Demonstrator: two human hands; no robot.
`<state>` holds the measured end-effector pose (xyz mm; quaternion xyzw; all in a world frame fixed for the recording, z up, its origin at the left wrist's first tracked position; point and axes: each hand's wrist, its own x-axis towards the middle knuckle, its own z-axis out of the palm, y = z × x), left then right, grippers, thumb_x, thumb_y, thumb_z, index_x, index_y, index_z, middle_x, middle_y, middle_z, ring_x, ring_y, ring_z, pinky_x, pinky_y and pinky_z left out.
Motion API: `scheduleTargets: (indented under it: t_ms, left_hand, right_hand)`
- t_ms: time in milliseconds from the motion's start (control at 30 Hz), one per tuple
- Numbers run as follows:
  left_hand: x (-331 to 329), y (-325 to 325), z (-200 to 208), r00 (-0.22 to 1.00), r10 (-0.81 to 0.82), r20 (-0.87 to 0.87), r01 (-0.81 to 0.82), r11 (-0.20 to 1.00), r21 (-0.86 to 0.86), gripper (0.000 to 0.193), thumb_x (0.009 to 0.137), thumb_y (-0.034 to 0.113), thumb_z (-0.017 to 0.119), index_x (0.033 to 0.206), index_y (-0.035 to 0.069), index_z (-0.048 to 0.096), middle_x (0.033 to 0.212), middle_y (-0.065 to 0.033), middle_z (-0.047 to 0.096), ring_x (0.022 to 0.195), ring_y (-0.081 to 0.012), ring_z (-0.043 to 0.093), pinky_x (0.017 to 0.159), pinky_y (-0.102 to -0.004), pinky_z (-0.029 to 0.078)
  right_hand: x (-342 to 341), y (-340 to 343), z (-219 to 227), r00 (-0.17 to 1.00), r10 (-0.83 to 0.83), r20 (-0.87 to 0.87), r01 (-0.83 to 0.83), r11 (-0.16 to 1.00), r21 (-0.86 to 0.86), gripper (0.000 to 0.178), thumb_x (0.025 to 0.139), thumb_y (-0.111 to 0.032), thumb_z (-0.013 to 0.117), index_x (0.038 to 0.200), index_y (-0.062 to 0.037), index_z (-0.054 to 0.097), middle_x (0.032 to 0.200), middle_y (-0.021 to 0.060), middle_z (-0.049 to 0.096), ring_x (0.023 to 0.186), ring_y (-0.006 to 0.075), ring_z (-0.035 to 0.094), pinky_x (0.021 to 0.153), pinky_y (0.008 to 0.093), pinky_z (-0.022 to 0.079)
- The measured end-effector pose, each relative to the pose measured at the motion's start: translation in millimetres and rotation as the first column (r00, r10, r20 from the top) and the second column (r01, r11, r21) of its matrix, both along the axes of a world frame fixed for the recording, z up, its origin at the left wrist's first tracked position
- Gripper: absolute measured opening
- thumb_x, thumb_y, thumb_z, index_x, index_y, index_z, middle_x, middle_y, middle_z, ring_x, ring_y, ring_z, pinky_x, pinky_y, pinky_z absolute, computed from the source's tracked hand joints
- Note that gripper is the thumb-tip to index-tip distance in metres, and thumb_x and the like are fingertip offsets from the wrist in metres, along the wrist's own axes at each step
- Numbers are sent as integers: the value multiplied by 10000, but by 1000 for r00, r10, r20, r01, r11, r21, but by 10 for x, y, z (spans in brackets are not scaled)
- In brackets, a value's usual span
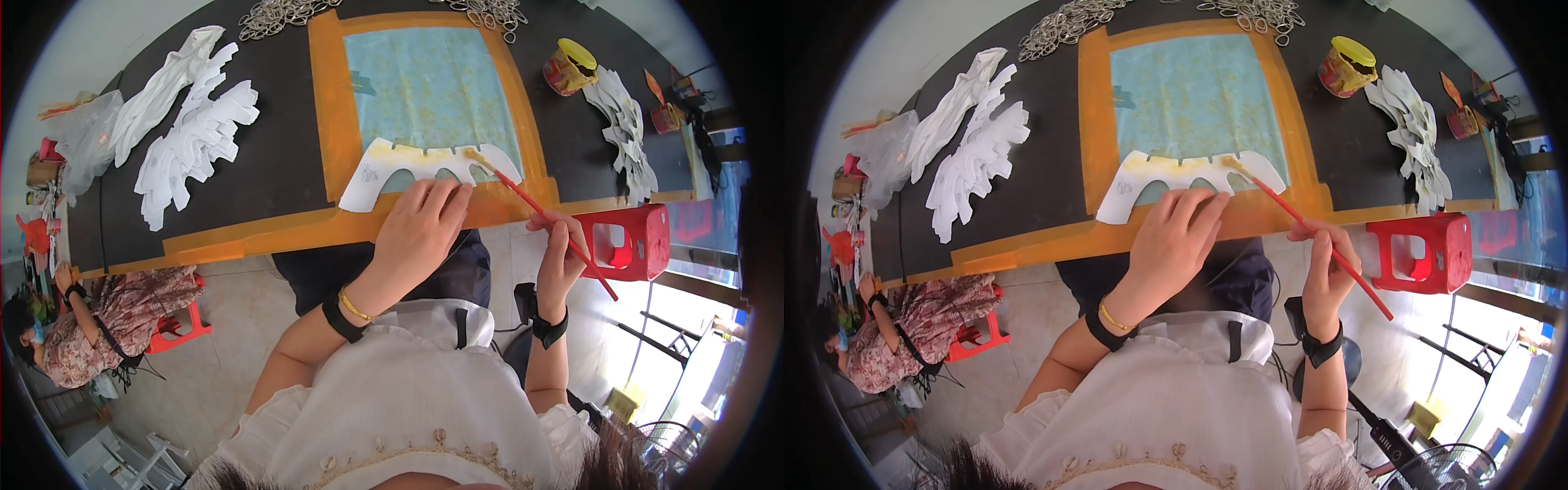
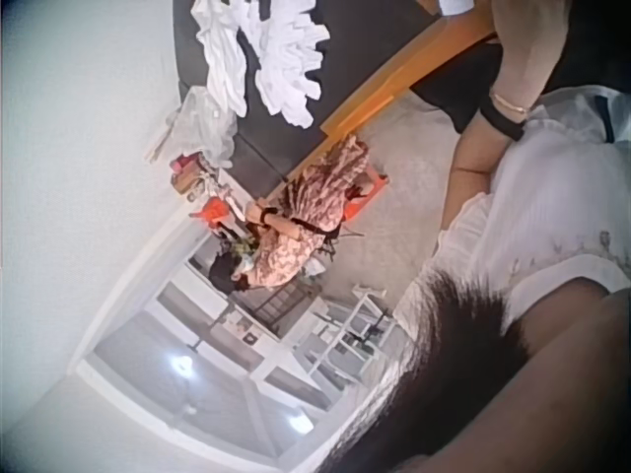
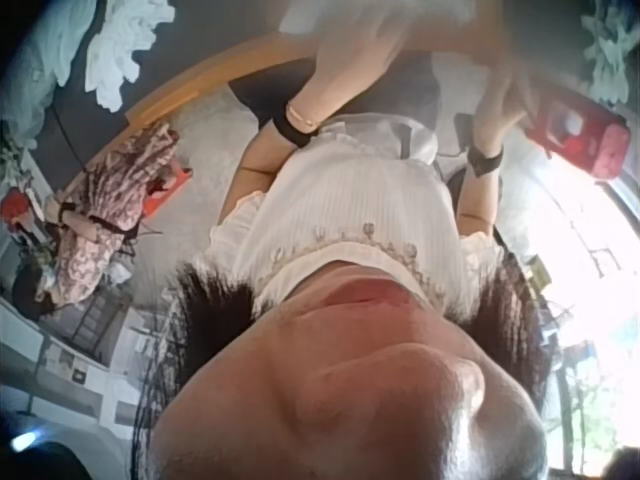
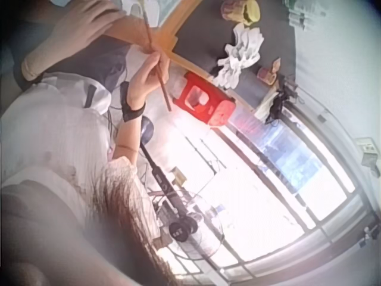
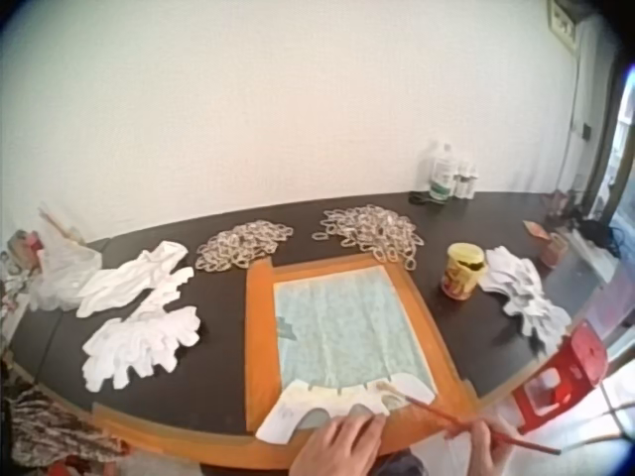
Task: The person is applying glue to white shoe components using a brush and organizing the glued parts.
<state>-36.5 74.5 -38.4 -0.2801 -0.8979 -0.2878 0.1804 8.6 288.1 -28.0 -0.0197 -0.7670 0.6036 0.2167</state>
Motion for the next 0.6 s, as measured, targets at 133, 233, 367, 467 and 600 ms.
scheduleTargets:
  t_ms: [133, 233, 367, 467, 600]
  left_hand:
    - [-14, -4, -9, 1000, 4, -23, -4, 1000, -24, 382, 835, 85, 687, 1209, 48, 620, 1107, -54, 556, 982, -249, 545, 854, -347, 499]
    - [-13, -9, -9, 999, 4, -37, -5, 999, -32, 373, 838, 111, 683, 1198, 41, 617, 1099, -57, 548, 992, -239, 541, 855, -337, 495]
    - [-3, -8, -1, 1000, 2, 7, -2, 1000, 12, 398, 828, 53, 693, 1219, 60, 621, 1111, -55, 564, 969, -266, 553, 846, -363, 507]
    - [-2, -8, 6, 1000, 3, 6, -3, 1000, 11, 400, 826, 48, 695, 1218, 58, 621, 1111, -56, 564, 968, -266, 555, 841, -364, 509]
    - [-7, -7, 0, 1000, 1, 5, -1, 1000, 21, 404, 822, 44, 697, 1218, 55, 620, 1110, -59, 563, 968, -268, 557, 837, -362, 510]
  right_hand:
    - [32, -25, 18, 1000, -27, -12, 28, 997, 65, 208, 1018, -77, 473, 1020, 58, 631, 877, 133, 699, 781, 191, 672, 772, 305, 528]
    - [56, -96, 27, 998, -20, -57, 27, 992, 124, 193, 1003, -45, 463, 1017, 60, 624, 877, 137, 699, 783, 192, 672, 769, 305, 530]
    - [45, -180, 24, 999, 17, -42, -9, 984, 177, 184, 980, -5, 448, 1016, 63, 615, 871, 149, 695, 777, 192, 669, 751, 303, 529]
    - [48, -195, 25, 997, 79, -23, -74, 986, 152, 182, 984, -13, 452, 1018, 63, 614, 869, 148, 692, 771, 193, 665, 749, 304, 526]
    - [72, -166, 17, 997, 65, -38, -61, 994, 88, 185, 997, -38, 457, 1016, 58, 614, 867, 140, 692, 766, 190, 660, 751, 306, 523]
